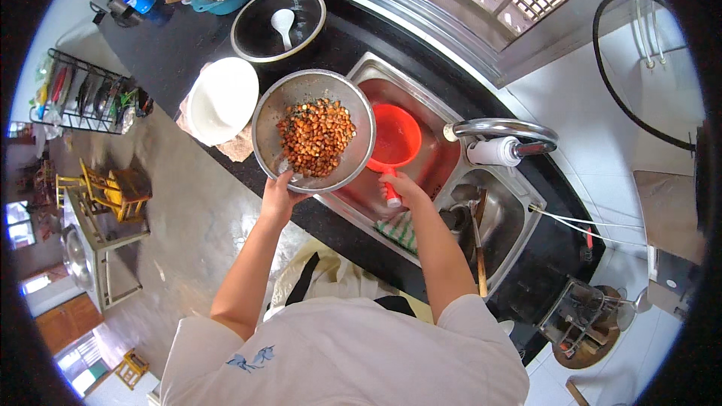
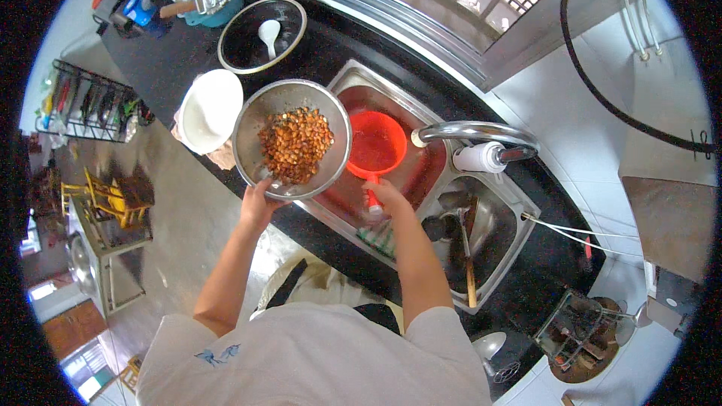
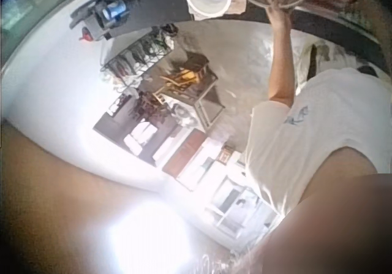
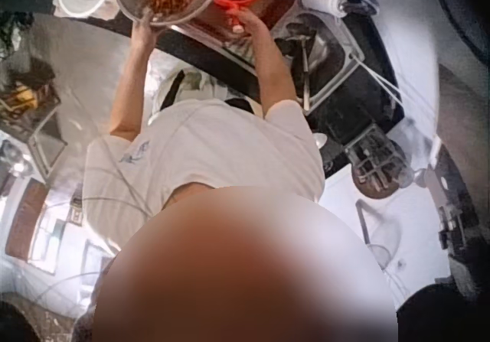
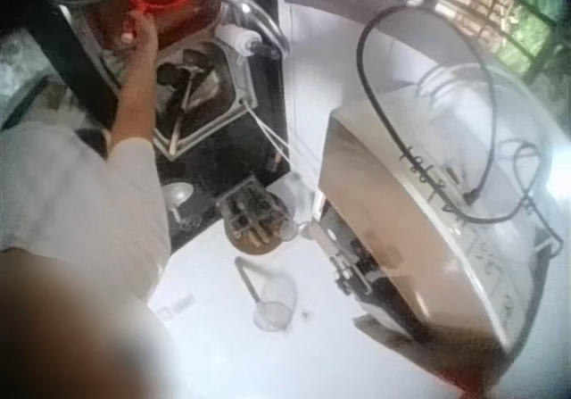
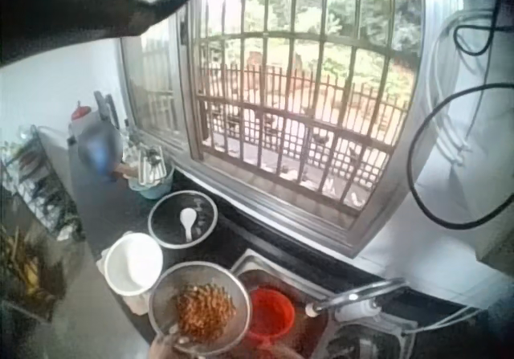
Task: The person washes a batch of legumes in a metal strainer under running tap water in a kitchen sink. They use their hands to rub and agitate the legumes to clean them, then pour water from a red plastic pitcher over the strainer to rinse them further.
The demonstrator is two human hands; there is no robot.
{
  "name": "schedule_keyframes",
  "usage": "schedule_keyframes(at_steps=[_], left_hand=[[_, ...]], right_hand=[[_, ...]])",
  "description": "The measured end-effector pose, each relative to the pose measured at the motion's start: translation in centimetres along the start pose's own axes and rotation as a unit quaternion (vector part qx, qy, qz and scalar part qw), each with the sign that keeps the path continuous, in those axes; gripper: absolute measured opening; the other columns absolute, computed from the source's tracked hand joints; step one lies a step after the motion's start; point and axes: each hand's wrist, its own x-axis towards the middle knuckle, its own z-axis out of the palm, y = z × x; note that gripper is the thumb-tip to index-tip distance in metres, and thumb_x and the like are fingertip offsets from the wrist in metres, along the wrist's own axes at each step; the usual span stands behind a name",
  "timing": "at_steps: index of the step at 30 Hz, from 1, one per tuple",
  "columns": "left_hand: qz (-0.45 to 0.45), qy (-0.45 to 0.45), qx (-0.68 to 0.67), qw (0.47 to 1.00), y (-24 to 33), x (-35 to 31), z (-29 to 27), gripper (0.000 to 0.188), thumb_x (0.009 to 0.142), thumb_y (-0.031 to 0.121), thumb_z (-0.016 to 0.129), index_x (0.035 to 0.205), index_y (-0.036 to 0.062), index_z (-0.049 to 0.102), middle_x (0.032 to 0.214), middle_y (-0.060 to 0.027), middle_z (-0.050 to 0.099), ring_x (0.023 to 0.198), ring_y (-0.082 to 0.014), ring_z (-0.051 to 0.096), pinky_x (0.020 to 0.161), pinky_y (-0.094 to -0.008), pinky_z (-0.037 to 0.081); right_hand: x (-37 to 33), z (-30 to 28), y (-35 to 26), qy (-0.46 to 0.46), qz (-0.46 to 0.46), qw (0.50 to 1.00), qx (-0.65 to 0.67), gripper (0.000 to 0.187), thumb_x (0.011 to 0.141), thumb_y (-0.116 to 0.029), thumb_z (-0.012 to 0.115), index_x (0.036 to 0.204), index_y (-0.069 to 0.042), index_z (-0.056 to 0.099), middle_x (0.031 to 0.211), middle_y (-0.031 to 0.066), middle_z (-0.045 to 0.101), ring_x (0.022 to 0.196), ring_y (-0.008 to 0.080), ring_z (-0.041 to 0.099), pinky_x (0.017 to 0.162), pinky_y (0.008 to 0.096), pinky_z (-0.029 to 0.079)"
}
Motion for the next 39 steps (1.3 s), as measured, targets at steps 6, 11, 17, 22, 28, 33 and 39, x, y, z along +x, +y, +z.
schedule_keyframes(at_steps=[6, 11, 17, 22, 28, 33, 39], left_hand=[[0.012, 0.021, 0.024, 0.999, 1.0, -1.9, -2.2, 0.036, 0.089, 0.017, 0.045, 0.116, -0.0067, 0.043, 0.104, -0.0200, 0.058, 0.084, -0.0304, 0.064, 0.068, -0.0414, 0.058], [-0.018, 0.003, 0.023, 1.000, -0.4, -1.6, -5.2, 0.044, 0.089, 0.012, 0.039, 0.131, 0.0040, 0.029, 0.121, -0.0185, 0.048, 0.100, -0.0324, 0.058, 0.073, -0.0430, 0.059], [-0.001, 0.010, -0.002, 1.000, -1.5, -3.4, -4.2, 0.050, 0.087, 0.007, 0.038, 0.135, 0.0093, 0.024, 0.123, -0.0180, 0.048, 0.101, -0.0324, 0.059, 0.071, -0.0425, 0.059], [-0.017, -0.016, -0.013, 1.000, -4.3, -3.3, -0.6, 0.052, 0.086, 0.001, 0.032, 0.135, 0.0137, 0.020, 0.127, -0.0172, 0.044, 0.103, -0.0338, 0.058, 0.072, -0.0476, 0.058], [-0.055, -0.028, -0.013, 0.998, -8.9, -0.4, 3.4, 0.053, 0.088, 0.004, 0.037, 0.136, 0.0170, 0.017, 0.129, -0.0178, 0.039, 0.102, -0.0363, 0.057, 0.068, -0.0495, 0.059], [-0.101, -0.065, -0.040, 0.992, -10.9, 1.1, 7.0, 0.050, 0.088, 0.006, 0.040, 0.133, 0.0149, 0.020, 0.127, -0.0174, 0.041, 0.101, -0.0376, 0.057, 0.070, -0.0522, 0.056], [-0.105, -0.110, -0.034, 0.988, -12.6, 0.2, 7.5, 0.055, 0.087, 0.005, 0.039, 0.136, 0.0187, 0.018, 0.128, -0.0142, 0.041, 0.101, -0.0365, 0.057, 0.073, -0.0544, 0.055]], right_hand=[[-5.9, 3.3, -1.0, 0.104, -0.092, 0.976, -0.170, 0.007, 0.080, -0.009, 0.055, 0.083, -0.004, 0.050, 0.064, 0.0040, 0.052, 0.051, 0.0145, 0.051, 0.047, 0.0284, 0.045], [-11.3, 3.4, -0.8, 0.152, -0.192, 0.944, -0.222, 0.010, 0.080, -0.010, 0.056, 0.086, -0.003, 0.053, 0.066, 0.0052, 0.054, 0.053, 0.0163, 0.053, 0.048, 0.0306, 0.045], [-18.8, 7.4, -2.1, 0.158, -0.159, 0.957, -0.184, 0.012, 0.078, -0.008, 0.056, 0.087, -0.001, 0.053, 0.068, 0.0052, 0.055, 0.056, 0.0164, 0.055, 0.051, 0.0306, 0.045], [-20.3, 6.3, -1.2, 0.181, -0.212, 0.933, -0.228, 0.009, 0.075, -0.006, 0.055, 0.083, -0.002, 0.053, 0.065, 0.0048, 0.054, 0.053, 0.0162, 0.054, 0.048, 0.0306, 0.045], [-22.4, 7.0, -1.1, 0.170, -0.209, 0.915, -0.299, 0.009, 0.078, -0.006, 0.057, 0.083, -0.004, 0.049, 0.064, 0.0040, 0.051, 0.051, 0.0144, 0.052, 0.048, 0.0283, 0.045], [-22.8, 7.6, -0.5, 0.217, -0.213, 0.896, -0.324, 0.009, 0.078, -0.007, 0.058, 0.081, -0.003, 0.050, 0.060, 0.0039, 0.051, 0.048, 0.0152, 0.051, 0.045, 0.0292, 0.045], [-24.0, 9.6, -1.1, 0.253, -0.204, 0.873, -0.365, 0.010, 0.079, -0.009, 0.059, 0.082, -0.002, 0.054, 0.062, 0.0053, 0.054, 0.050, 0.0156, 0.054, 0.046, 0.0297, 0.045]])
